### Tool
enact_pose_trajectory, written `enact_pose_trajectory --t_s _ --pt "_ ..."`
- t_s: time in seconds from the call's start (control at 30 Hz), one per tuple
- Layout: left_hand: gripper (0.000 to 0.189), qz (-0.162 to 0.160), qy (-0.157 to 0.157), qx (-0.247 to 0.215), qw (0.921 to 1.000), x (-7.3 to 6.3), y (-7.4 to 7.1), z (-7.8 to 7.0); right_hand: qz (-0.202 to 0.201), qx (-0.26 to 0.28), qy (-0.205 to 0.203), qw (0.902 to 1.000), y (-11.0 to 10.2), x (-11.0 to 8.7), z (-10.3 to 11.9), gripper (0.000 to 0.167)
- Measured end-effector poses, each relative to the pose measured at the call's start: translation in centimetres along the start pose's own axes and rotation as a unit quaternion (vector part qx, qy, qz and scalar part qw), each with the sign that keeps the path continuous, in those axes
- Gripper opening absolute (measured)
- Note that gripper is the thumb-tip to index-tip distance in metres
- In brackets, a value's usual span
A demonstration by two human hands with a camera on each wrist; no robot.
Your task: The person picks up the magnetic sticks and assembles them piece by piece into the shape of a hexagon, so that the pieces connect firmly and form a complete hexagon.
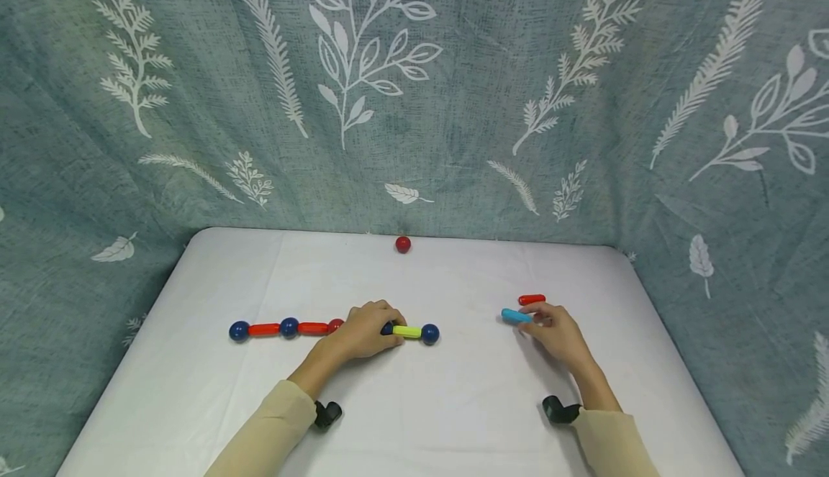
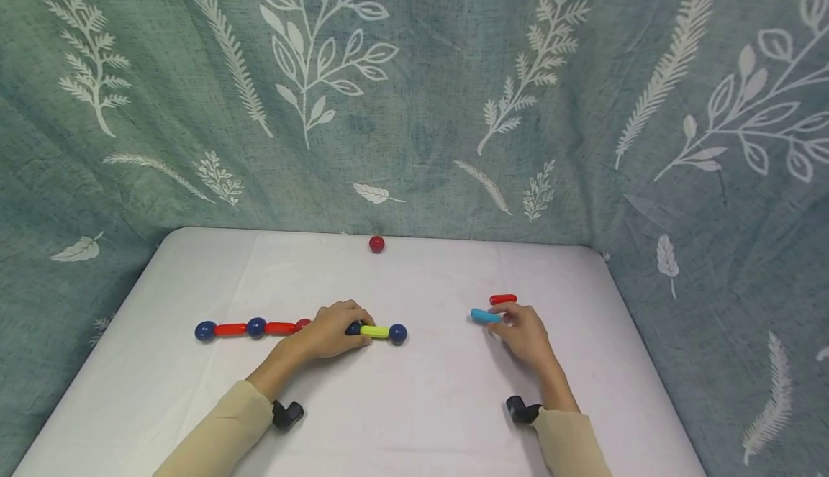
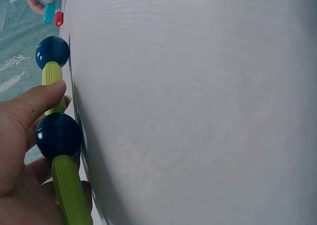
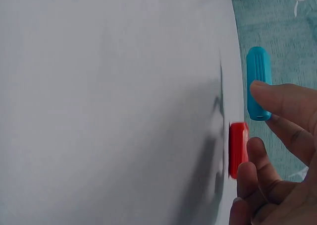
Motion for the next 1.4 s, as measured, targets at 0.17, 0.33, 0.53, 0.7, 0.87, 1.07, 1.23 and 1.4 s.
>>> enact_pose_trajectory --t_s 0.17,0.33,0.53,0.7,0.87,1.07,1.23,1.4 --pt "0.022 0.001 0.000 -0.002 1.0000 -0.1 0.0 0.1 0.005 -0.002 -0.016 0.9999 1.3 -0.4 1.2 0.022" --pt "0.023 0.002 -0.001 -0.003 1.0000 -0.1 0.1 0.1 0.015 0.002 -0.033 0.9993 2.9 -0.7 2.4 0.020" --pt "0.023 0.000 0.001 0.002 1.0000 -0.1 0.1 0.1 0.029 0.002 -0.063 0.9976 4.8 -0.9 3.4 0.019" --pt "0.024 0.000 0.002 0.003 1.0000 -0.1 0.2 0.1 0.037 0.002 -0.076 0.9964 5.9 -1.1 4.2 0.018" --pt "0.023 -0.001 0.005 0.002 1.0000 -0.1 0.2 0.2 0.044 0.006 -0.076 0.9961 6.7 -1.3 4.8 0.018" --pt "0.022 -0.003 0.007 0.001 1.0000 0.0 0.1 0.2 0.052 0.017 -0.077 0.9955 7.5 -1.1 5.6 0.018" --pt "0.022 -0.003 0.009 0.002 0.9999 0.0 0.1 0.2 0.052 0.014 -0.075 0.9957 8.0 -1.1 6.0 0.019" --pt "0.022 -0.003 0.007 0.003 1.0000 0.0 0.1 0.1 0.048 0.010 -0.076 0.9959 8.3 -1.0 6.3 0.019"
Point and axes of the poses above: each hand's wrist, its own x-axis towards the middle knuckle, its own y-axis out of the palm, z = x × y, the point moved 4 cm from there along x, towards the middle knuckle, and after that the axes turned 6 degrees about z, right-handed, at the moved point
